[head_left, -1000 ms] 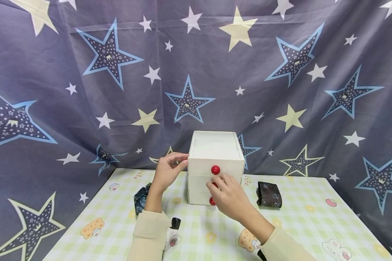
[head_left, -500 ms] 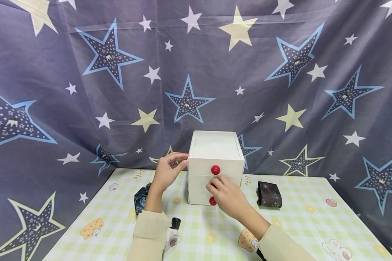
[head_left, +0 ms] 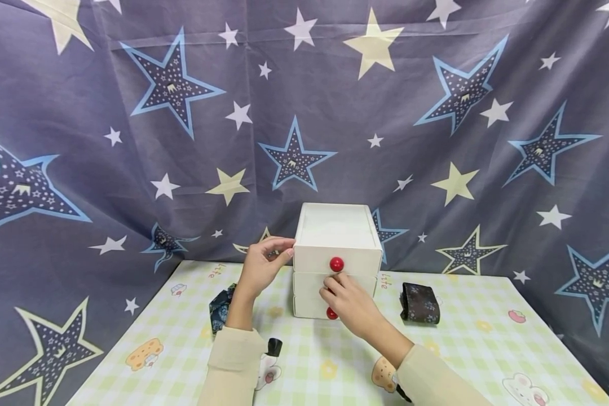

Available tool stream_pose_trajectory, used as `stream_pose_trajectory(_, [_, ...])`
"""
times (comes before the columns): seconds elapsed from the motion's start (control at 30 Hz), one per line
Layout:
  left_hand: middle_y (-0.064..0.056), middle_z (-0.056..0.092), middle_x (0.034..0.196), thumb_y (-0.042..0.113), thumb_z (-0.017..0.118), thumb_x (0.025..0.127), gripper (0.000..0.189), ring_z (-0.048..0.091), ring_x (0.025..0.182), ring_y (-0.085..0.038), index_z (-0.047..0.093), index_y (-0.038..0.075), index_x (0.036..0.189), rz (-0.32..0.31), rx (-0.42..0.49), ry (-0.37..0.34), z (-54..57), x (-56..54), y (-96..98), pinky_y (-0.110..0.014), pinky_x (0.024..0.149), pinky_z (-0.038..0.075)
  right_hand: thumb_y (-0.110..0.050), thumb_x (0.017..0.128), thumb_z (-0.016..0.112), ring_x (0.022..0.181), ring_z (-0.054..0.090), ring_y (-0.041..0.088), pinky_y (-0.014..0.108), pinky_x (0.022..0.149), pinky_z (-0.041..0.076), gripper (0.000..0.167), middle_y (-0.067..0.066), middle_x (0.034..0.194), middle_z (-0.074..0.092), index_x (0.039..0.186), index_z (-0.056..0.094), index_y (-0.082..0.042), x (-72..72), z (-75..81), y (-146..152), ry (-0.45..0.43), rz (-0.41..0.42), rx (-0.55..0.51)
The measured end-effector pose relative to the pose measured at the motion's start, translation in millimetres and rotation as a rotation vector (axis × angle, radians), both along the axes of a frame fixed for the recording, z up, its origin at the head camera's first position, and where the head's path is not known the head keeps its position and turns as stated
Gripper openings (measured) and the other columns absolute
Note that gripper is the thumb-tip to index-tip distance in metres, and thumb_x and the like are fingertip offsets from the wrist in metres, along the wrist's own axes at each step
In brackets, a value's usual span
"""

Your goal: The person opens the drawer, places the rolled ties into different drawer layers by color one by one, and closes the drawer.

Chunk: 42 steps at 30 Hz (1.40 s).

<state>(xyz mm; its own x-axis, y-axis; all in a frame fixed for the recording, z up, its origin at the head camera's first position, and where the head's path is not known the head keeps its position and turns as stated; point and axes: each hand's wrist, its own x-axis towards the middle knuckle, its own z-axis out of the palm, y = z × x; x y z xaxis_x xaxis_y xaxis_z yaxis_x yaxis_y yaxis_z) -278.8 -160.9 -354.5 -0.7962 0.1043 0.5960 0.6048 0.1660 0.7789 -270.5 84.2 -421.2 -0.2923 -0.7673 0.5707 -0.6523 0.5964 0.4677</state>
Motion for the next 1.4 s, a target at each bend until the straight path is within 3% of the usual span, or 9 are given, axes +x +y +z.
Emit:
stream_pose_trajectory(0.3, [-0.020,0.070,0.115,0.000,0.073,0.093,0.022,0.065,0.098,-0.020,0.074,-0.006,0.115,0.010,-0.002,0.001,1.1,0.2,0.1,-0.021,0.073,0.050,0.002,0.083,0.072,0.100,0.054,0.026,0.035,0.091,0.049,0.020,0.006,0.109,0.062,0.101,0.072,-0.008,-5.0,-1.2,1,0.038,-0.003,0.035])
stream_pose_trajectory(0.53, [-0.020,0.070,0.116,0.001,0.073,0.094,0.022,0.065,0.100,-0.020,0.074,-0.005,0.115,0.012,-0.008,-0.007,-0.5,1.2,-0.8,-0.021,0.075,0.051,0.002,0.082,0.076,0.101,0.056,0.026,0.035,0.091,0.049,0.022,0.007,0.110,0.063,0.102,0.072,-0.008,-3.3,-2.5,-1,0.067,-0.031,0.065])
stream_pose_trajectory(1.1, [-0.022,0.070,0.116,0.000,0.072,0.094,0.023,0.065,0.099,-0.017,0.072,-0.007,0.116,-0.005,0.004,-0.010,-2.7,0.7,-0.9,-0.020,0.075,0.051,0.002,0.081,0.078,0.104,0.057,0.026,0.036,0.095,0.049,0.025,0.007,0.112,0.064,0.103,0.072,-0.007,1.5,-1.5,-2,0.052,-0.062,0.087])
stream_pose_trajectory(1.4, [-0.017,0.071,0.116,0.004,0.074,0.094,0.023,0.064,0.098,-0.015,0.074,-0.002,0.116,0.005,0.006,-0.001,-18.5,-21.6,-4.6,-0.021,0.073,0.050,0.002,0.081,0.079,0.102,0.056,0.025,0.035,0.095,0.048,0.024,0.007,0.110,0.065,0.101,0.072,-0.007,1.8,1.1,-1,0.062,-0.054,0.091])
